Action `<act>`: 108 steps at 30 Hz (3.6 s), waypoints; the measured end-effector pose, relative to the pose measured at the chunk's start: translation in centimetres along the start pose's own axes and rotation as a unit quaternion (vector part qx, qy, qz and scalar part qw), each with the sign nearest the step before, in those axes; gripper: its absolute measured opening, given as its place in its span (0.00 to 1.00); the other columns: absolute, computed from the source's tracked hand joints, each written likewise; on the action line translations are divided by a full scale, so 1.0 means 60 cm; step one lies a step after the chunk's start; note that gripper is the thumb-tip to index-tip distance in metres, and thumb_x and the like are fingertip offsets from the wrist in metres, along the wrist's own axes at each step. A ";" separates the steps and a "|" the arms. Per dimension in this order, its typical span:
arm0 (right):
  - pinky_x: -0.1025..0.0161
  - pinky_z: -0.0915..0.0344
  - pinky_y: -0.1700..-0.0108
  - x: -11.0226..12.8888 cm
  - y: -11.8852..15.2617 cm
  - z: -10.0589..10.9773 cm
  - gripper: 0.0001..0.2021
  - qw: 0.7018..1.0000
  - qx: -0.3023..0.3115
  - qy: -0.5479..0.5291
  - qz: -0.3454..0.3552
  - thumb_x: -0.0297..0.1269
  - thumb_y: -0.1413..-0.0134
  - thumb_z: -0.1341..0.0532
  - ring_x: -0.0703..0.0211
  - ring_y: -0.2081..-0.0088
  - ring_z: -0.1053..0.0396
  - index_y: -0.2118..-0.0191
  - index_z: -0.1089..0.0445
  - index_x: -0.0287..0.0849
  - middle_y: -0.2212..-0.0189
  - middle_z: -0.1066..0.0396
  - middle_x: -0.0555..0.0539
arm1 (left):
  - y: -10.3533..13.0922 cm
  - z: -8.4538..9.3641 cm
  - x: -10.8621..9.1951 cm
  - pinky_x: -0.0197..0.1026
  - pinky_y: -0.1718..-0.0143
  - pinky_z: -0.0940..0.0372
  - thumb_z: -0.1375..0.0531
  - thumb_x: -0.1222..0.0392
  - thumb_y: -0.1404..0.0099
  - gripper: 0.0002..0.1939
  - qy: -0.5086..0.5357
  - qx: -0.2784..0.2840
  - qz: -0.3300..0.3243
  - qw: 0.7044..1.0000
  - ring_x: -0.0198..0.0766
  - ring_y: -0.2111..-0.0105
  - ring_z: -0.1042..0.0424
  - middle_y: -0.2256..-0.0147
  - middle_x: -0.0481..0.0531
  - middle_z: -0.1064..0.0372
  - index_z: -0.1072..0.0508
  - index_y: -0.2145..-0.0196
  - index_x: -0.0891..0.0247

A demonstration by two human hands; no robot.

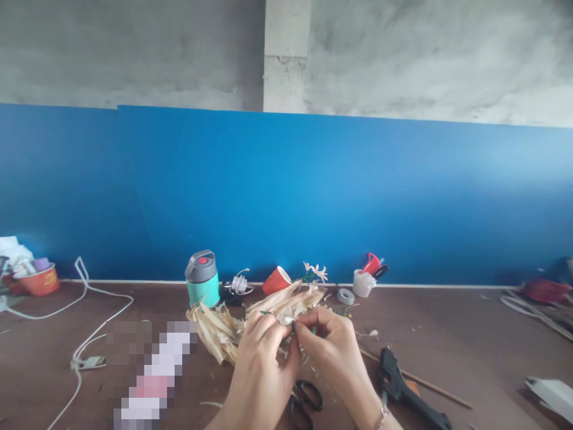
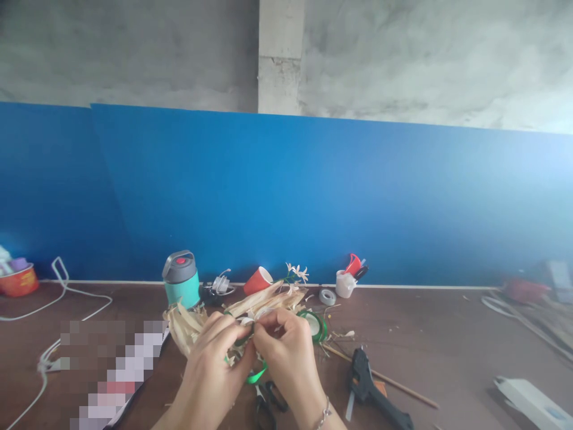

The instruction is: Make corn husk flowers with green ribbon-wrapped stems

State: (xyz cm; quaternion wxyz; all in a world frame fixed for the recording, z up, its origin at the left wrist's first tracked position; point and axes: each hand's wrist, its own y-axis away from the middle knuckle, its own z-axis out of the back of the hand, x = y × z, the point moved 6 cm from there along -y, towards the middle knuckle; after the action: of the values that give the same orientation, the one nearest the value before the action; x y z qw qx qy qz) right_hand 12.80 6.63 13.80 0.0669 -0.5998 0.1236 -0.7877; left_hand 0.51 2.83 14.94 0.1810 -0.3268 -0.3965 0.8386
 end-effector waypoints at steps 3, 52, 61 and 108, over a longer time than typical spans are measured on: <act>0.67 0.42 0.75 -0.002 0.002 -0.003 0.06 1.000 0.006 -0.009 -0.001 0.31 0.63 0.43 0.62 0.78 0.38 0.83 0.31 0.39 0.83 0.32 0.50 | 0.001 0.000 0.002 0.44 0.68 0.35 0.43 0.69 0.43 0.08 -0.001 -0.008 0.004 1.000 0.44 0.70 0.32 0.76 0.51 0.34 0.30 0.77 0.62; 0.71 0.58 0.81 -0.001 0.015 -0.034 0.12 0.937 0.158 -0.291 -0.110 0.36 0.59 0.35 0.72 0.83 0.55 0.79 0.38 0.39 0.85 0.44 0.57 | 0.009 -0.026 0.051 0.33 0.74 0.41 0.34 0.59 0.51 0.09 0.521 0.031 0.395 0.756 0.32 0.78 0.37 0.81 0.45 0.35 0.31 0.79 0.65; 0.68 0.47 0.76 0.021 0.025 -0.016 0.09 0.993 0.025 0.026 0.110 0.32 0.50 0.43 0.66 0.79 0.47 0.79 0.41 0.42 0.83 0.43 0.54 | 0.023 -0.027 0.052 0.35 0.71 0.39 0.36 0.58 0.50 0.07 0.468 0.005 0.433 0.770 0.35 0.75 0.33 0.78 0.47 0.31 0.28 0.76 0.64; 0.62 0.42 0.67 0.078 0.055 -0.008 0.06 0.909 -0.078 0.209 0.351 0.27 0.49 0.42 0.57 0.69 0.36 0.73 0.31 0.43 0.74 0.34 0.47 | 0.020 -0.032 0.058 0.32 0.72 0.40 0.32 0.58 0.52 0.10 0.526 -0.040 0.457 0.717 0.31 0.77 0.35 0.80 0.45 0.32 0.28 0.80 0.65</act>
State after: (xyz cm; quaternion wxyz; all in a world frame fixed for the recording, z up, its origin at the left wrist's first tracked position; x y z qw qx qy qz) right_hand 10.93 2.36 17.10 0.2650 -0.3422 0.3987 -0.8086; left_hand -0.75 5.08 11.70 -0.0581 -0.8634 -0.0735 0.4958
